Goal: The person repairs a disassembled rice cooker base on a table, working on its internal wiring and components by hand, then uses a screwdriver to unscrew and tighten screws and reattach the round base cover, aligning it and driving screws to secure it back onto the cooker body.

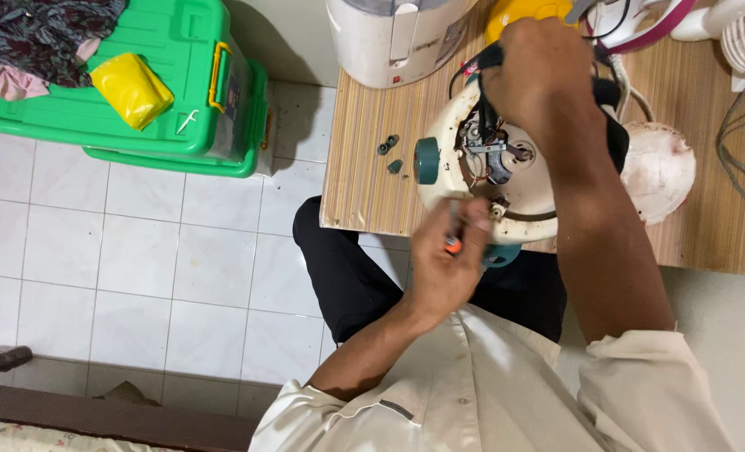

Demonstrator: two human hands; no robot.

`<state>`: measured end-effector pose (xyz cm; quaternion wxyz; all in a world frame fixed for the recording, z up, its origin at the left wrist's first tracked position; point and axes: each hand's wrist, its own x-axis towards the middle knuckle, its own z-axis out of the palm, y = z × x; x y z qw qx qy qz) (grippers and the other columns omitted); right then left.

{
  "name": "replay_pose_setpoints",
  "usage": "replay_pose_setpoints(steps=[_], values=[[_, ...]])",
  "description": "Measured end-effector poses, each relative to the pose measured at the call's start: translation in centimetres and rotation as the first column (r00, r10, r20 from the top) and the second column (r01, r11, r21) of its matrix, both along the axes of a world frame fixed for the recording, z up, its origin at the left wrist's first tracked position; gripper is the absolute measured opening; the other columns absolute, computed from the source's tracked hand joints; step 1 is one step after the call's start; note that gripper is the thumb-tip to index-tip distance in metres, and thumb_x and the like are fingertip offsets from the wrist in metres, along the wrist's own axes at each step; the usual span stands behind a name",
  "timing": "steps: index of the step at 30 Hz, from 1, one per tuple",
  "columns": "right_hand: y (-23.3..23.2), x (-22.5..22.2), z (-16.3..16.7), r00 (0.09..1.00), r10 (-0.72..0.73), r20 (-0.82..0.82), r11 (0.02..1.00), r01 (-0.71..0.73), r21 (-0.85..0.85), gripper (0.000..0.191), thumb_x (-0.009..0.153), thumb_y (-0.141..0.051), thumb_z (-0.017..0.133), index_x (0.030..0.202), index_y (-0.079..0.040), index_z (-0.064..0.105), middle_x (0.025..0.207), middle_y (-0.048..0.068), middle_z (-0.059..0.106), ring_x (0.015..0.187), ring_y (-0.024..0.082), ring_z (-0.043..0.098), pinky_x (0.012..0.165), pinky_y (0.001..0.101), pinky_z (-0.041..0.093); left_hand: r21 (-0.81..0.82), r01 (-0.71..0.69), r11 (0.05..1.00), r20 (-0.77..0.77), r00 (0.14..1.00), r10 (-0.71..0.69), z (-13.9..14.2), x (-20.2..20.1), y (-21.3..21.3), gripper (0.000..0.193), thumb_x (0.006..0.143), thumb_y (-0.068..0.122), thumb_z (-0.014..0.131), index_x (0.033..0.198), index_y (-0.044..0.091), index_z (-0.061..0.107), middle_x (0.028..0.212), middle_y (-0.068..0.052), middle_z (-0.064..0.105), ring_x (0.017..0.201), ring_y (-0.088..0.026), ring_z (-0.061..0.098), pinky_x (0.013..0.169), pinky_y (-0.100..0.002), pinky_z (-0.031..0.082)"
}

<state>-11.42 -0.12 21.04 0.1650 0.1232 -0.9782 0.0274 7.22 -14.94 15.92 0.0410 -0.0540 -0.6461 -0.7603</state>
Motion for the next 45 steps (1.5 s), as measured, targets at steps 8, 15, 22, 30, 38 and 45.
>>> replay_pose_setpoints(steps=[8, 15, 22, 30, 38, 45], values=[[-1.7, 0.5, -0.3, 0.981, 0.089, 0.17, 0.996, -0.084, -0.033, 0.025, 0.084, -0.026, 0.085, 0.096, -0.006, 0.078, 0.086, 0.021, 0.072, 0.086, 0.041, 0.07, 0.077, 0.0513, 0.054, -0.163, -0.262, 0.951, -0.075, 0.964, 0.253, -3.0, -4.4, -2.4, 0.065, 0.091, 0.017, 0.079, 0.146, -0.002, 0.051, 0.147, -0.019, 0.045, 0.105, -0.02, 0.059, 0.084, -0.03, 0.054], [-2.9, 1.3, -0.6, 0.972, 0.162, 0.169, 0.985, -0.169, 0.03, 0.029, 0.072, -0.02, 0.085, 0.099, -0.011, 0.079, 0.083, 0.021, 0.071, 0.08, 0.041, 0.07, 0.073, 0.05, 0.056, -0.179, -0.247, 0.952, -0.109, 0.967, 0.23, -4.1, -5.2, -2.2, 0.065, 0.091, 0.018, 0.079, 0.146, -0.001, 0.052, 0.154, -0.022, 0.051, 0.139, -0.032, 0.058, 0.113, -0.039, 0.051], [-2.6, 1.9, -0.4, 0.961, 0.236, 0.145, 0.972, -0.236, -0.015, 0.021, 0.074, -0.013, 0.084, 0.095, -0.01, 0.079, 0.081, 0.018, 0.071, 0.078, 0.038, 0.07, 0.072, 0.0481, 0.056, -0.187, -0.278, 0.942, -0.146, 0.956, 0.254, -4.3, -4.8, -2.5, 0.065, 0.09, 0.016, 0.079, 0.147, -0.003, 0.052, 0.153, -0.022, 0.052, 0.141, -0.034, 0.057, 0.116, -0.04, 0.049], [-3.4, 2.9, 0.1, 0.982, 0.17, 0.078, 0.984, -0.173, 0.035, 0.028, 0.067, -0.008, 0.081, 0.095, -0.008, 0.078, 0.082, 0.018, 0.072, 0.08, 0.037, 0.072, 0.072, 0.0477, 0.057, -0.144, -0.26, 0.955, -0.134, 0.961, 0.242, -4.4, -4.4, -2.3, 0.069, 0.093, 0.021, 0.079, 0.15, -0.003, 0.048, 0.153, -0.022, 0.052, 0.139, -0.032, 0.057, 0.116, -0.04, 0.05], [-3.1, 2.1, -0.3, 0.993, 0.043, 0.106, 0.995, -0.053, 0.089, 0.03, 0.064, -0.012, 0.082, 0.094, -0.012, 0.079, 0.08, 0.018, 0.072, 0.078, 0.039, 0.071, 0.066, 0.0494, 0.054, -0.148, -0.253, 0.956, -0.118, 0.964, 0.237, -4.3, -4.1, -2.4, 0.069, 0.093, 0.023, 0.079, 0.15, -0.002, 0.049, 0.153, -0.022, 0.053, 0.139, -0.032, 0.058, 0.114, -0.04, 0.051], [0.2, 2.8, 0.0, 0.991, 0.127, 0.047, 0.969, -0.113, -0.221, 0.028, 0.078, -0.017, 0.089, 0.101, -0.006, 0.077, 0.093, 0.019, 0.072, 0.088, 0.038, 0.069, 0.078, 0.046, 0.055, -0.156, -0.269, 0.95, -0.19, 0.952, 0.238, -4.3, -3.9, -2.3, 0.063, 0.095, 0.016, 0.078, 0.148, -0.003, 0.05, 0.155, -0.023, 0.052, 0.142, -0.032, 0.056, 0.116, -0.04, 0.05]])
